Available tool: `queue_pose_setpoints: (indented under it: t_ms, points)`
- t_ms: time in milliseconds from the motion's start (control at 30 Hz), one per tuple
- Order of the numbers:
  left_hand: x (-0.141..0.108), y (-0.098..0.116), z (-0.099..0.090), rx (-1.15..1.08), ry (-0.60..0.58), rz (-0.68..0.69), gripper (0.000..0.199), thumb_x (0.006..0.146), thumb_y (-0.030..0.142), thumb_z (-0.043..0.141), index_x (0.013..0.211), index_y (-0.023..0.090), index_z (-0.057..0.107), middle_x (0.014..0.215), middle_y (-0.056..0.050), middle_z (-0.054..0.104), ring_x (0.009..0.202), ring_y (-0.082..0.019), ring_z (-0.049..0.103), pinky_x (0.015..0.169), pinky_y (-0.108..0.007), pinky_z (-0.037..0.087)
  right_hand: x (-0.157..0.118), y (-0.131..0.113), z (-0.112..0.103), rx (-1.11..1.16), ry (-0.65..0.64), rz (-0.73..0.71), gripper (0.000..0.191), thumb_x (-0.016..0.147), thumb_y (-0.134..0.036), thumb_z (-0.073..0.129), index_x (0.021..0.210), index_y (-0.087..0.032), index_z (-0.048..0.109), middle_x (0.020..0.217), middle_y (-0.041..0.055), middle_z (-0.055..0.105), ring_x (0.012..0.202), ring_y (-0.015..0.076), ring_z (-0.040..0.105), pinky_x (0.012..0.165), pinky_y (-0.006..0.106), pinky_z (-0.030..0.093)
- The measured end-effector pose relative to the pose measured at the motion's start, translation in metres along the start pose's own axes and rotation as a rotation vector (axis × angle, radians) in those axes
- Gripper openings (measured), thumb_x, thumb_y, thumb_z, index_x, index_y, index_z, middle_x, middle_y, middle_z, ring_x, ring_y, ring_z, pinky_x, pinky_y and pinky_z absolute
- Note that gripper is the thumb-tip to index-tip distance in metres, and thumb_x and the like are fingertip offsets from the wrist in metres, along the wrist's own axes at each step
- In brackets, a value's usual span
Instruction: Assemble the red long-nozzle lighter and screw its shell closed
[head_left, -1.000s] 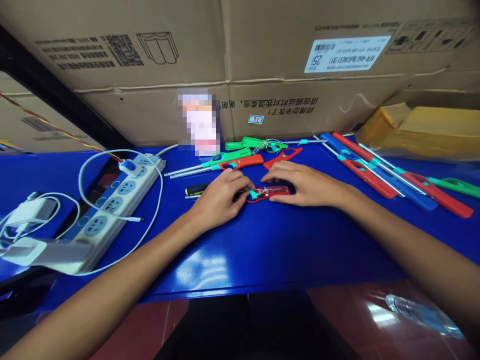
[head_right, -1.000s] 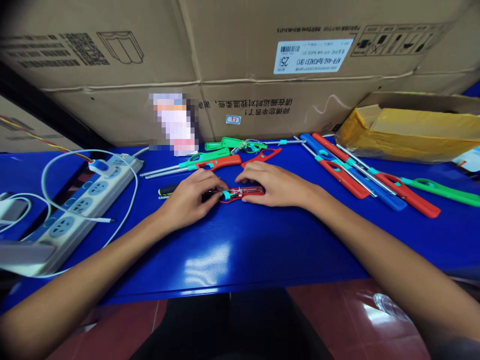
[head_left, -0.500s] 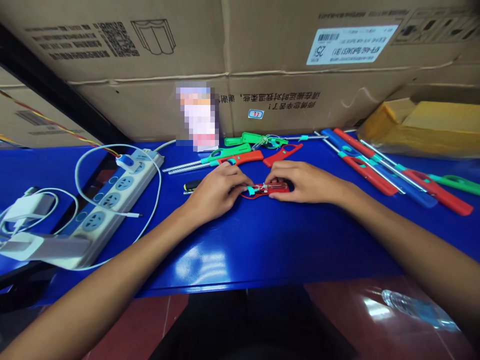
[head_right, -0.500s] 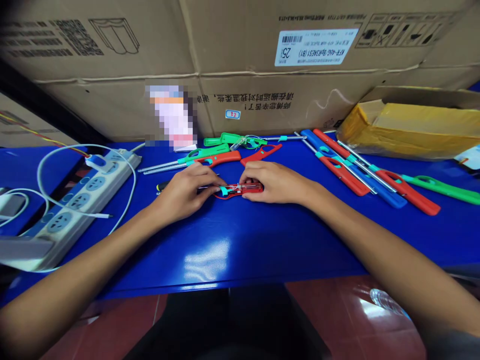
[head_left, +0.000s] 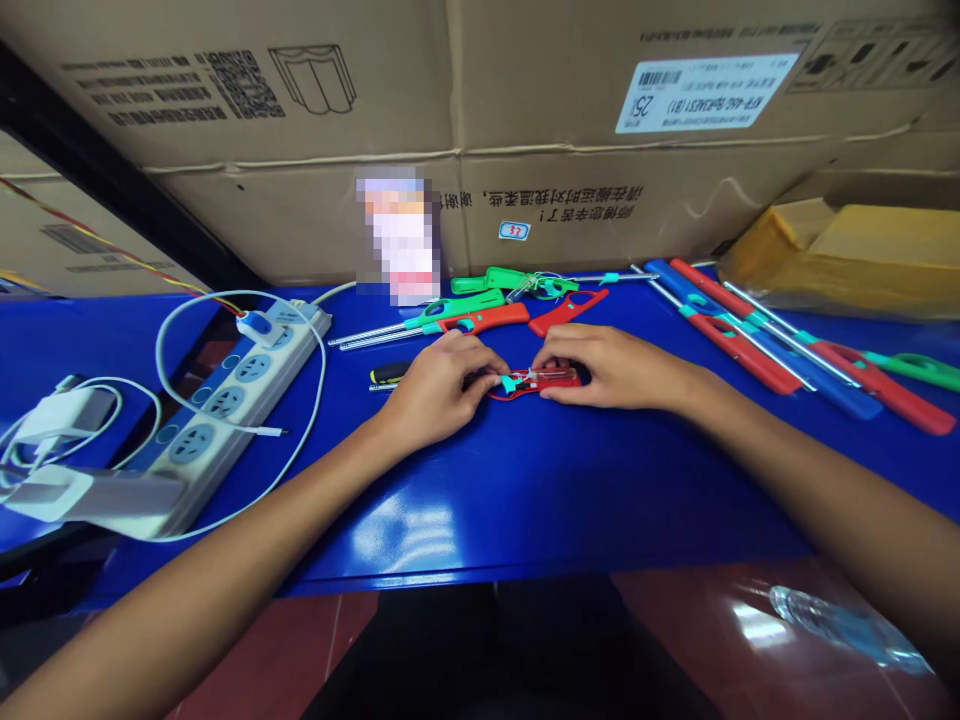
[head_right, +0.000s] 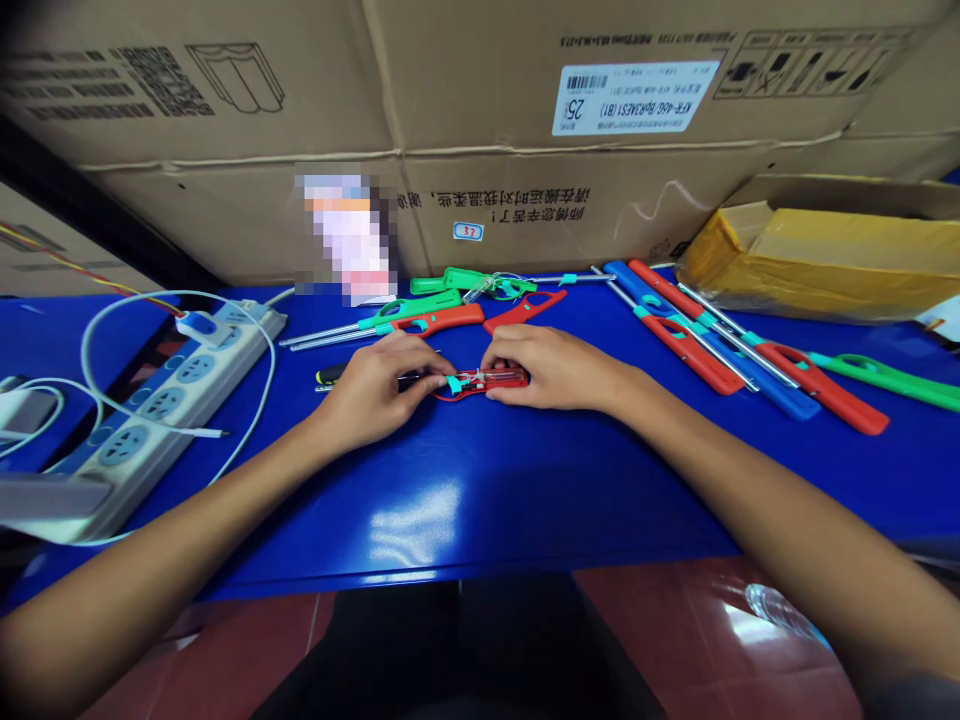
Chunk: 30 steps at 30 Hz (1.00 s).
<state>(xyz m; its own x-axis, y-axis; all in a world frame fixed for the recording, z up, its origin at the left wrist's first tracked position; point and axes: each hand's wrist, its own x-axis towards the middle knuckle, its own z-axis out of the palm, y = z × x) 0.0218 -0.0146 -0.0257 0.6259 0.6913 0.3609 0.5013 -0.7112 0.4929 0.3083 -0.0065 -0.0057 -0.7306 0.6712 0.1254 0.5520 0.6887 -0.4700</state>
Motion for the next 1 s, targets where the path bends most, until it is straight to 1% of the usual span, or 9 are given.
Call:
queue_pose_setpoints:
  t_ms: [233,333,500,667,800,1000]
  points:
    - [-0.002,0.002,0.008,-0.044,0.028,-0.057,0.015,0.099,0.011,0.070,0.104,0.021,0.080,0.101,-0.004,0.081,0.098,-0.023,0.070,0.092,-0.040,0.055,0.000,0.002,0.002,-0.007,0.026,-0.066,0.019,0.100,-0.036,0.072,0.109,-0.020,0.077,0.100,0.0061,0.071,0.089,0.0218,0.068,0.081,0.034,0.050]
    - [-0.002,0.002,0.008,-0.036,0.037,-0.055,0.016,0.099,0.010,0.071,0.104,0.022,0.080,0.102,-0.003,0.082,0.099,-0.023,0.071,0.093,-0.040,0.055,0.000,0.002,0.003,-0.038,0.032,-0.069,0.018,0.100,-0.036,0.071,0.109,-0.021,0.078,0.101,0.0061,0.072,0.090,0.0221,0.068,0.081,0.034,0.050]
    - [-0.001,0.004,0.007,0.019,0.034,-0.066,0.017,0.099,0.009,0.068,0.102,0.022,0.079,0.101,-0.003,0.082,0.097,-0.024,0.071,0.092,-0.041,0.055,0.000,0.002,0.002,-0.059,0.023,-0.055,0.019,0.101,-0.039,0.070,0.109,-0.022,0.076,0.101,0.0057,0.072,0.089,0.0214,0.068,0.079,0.033,0.049]
    - [-0.001,0.006,0.007,-0.004,0.032,-0.121,0.016,0.098,0.009,0.069,0.100,0.022,0.077,0.098,-0.002,0.081,0.096,-0.023,0.071,0.093,-0.041,0.056,0.000,-0.001,0.001,-0.070,0.000,-0.026,0.021,0.101,-0.039,0.070,0.110,-0.021,0.077,0.105,0.0069,0.072,0.089,0.0218,0.067,0.079,0.034,0.048]
    - [-0.001,0.010,0.009,-0.002,0.034,-0.158,0.014,0.098,0.010,0.068,0.099,0.021,0.077,0.097,-0.002,0.081,0.095,-0.023,0.069,0.091,-0.041,0.055,-0.001,0.000,0.001,-0.079,0.002,-0.034,0.022,0.101,-0.039,0.070,0.110,-0.020,0.077,0.105,0.0075,0.072,0.090,0.0223,0.067,0.079,0.034,0.048]
    - [-0.001,0.012,0.009,0.045,0.042,-0.101,0.017,0.098,0.008,0.064,0.098,0.021,0.074,0.095,-0.003,0.079,0.093,-0.024,0.068,0.091,-0.042,0.053,0.000,0.000,0.001,-0.065,0.017,-0.043,0.021,0.100,-0.039,0.070,0.109,-0.022,0.077,0.102,0.0065,0.072,0.089,0.0221,0.067,0.079,0.034,0.048]
